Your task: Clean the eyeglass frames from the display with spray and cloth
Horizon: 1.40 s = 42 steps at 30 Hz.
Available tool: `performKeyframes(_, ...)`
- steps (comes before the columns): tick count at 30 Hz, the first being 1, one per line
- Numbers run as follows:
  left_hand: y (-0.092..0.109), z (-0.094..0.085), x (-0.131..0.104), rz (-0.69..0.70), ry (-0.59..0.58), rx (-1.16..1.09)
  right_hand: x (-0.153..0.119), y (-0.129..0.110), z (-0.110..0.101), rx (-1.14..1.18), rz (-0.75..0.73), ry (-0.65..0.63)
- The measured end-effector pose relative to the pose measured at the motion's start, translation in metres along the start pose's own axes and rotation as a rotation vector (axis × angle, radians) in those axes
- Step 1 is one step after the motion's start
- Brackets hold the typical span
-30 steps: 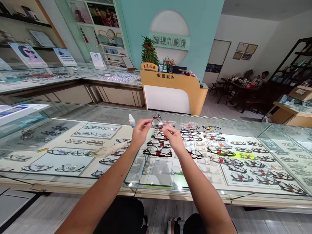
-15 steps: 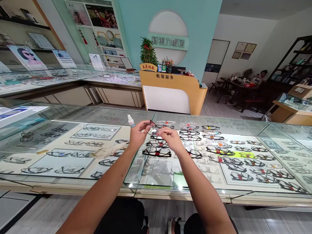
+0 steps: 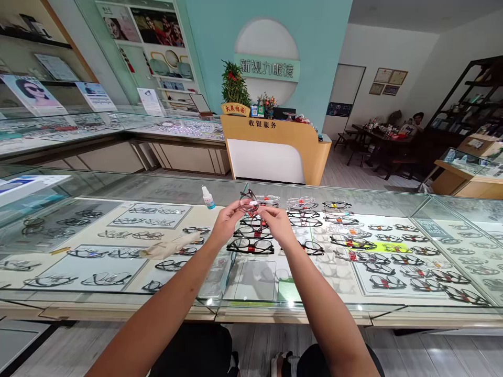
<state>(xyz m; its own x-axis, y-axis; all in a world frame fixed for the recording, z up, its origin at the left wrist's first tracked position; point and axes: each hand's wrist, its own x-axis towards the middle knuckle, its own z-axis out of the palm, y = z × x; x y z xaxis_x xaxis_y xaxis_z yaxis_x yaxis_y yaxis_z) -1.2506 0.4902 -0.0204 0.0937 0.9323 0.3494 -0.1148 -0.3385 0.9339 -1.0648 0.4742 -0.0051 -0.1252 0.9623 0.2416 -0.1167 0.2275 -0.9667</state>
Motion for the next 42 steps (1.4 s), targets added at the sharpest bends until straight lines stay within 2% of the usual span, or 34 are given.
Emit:
performKeyframes(3,0.000,0.001,-0.004,0.092,0.107,0.099,0.001,0.001,-0.001,-0.003,-0.021,0.023)
performKeyframes(6,0.003,0.006,-0.012,0.249,0.240,0.377,0.003,0.004,-0.004,-0.039,-0.088,0.081)
performKeyframes(9,0.005,0.017,-0.020,0.297,0.181,0.505,0.004,0.008,-0.005,-0.081,-0.162,0.121)
performKeyframes(13,0.005,0.036,-0.020,0.198,0.105,0.426,0.003,0.012,-0.003,-0.180,-0.238,0.212)
performKeyframes(16,0.006,0.045,-0.010,0.101,0.114,0.330,0.001,0.010,-0.002,-0.308,-0.328,0.292)
performKeyframes(19,0.008,0.051,0.003,0.024,0.151,0.275,0.000,0.003,-0.004,-0.444,-0.412,0.318)
performKeyframes(23,0.016,0.063,0.017,-0.046,0.179,0.230,-0.007,-0.007,-0.011,-0.662,-0.440,0.337)
performKeyframes(26,0.025,0.076,0.022,-0.084,0.153,0.263,-0.015,-0.011,-0.021,-0.762,-0.491,0.376)
performKeyframes(28,0.031,0.085,0.026,-0.094,0.119,0.305,-0.020,-0.012,-0.035,-0.802,-0.541,0.380)
performKeyframes(31,0.036,0.097,0.037,-0.065,0.018,0.452,-0.021,-0.015,-0.072,-0.845,-0.594,0.459)
performKeyframes(34,0.037,0.108,0.051,0.029,-0.195,0.701,-0.020,-0.017,-0.120,-0.835,-0.536,0.706)
performKeyframes(37,0.033,0.124,0.061,0.135,-0.410,0.935,-0.020,-0.015,-0.157,-0.678,-0.432,0.841)
performKeyframes(40,0.022,0.145,0.063,0.149,-0.581,1.112,-0.021,-0.010,-0.173,-0.509,-0.394,0.943)
performKeyframes(42,0.010,0.159,0.060,0.138,-0.671,1.170,-0.021,-0.007,-0.176,-0.472,-0.391,0.956)
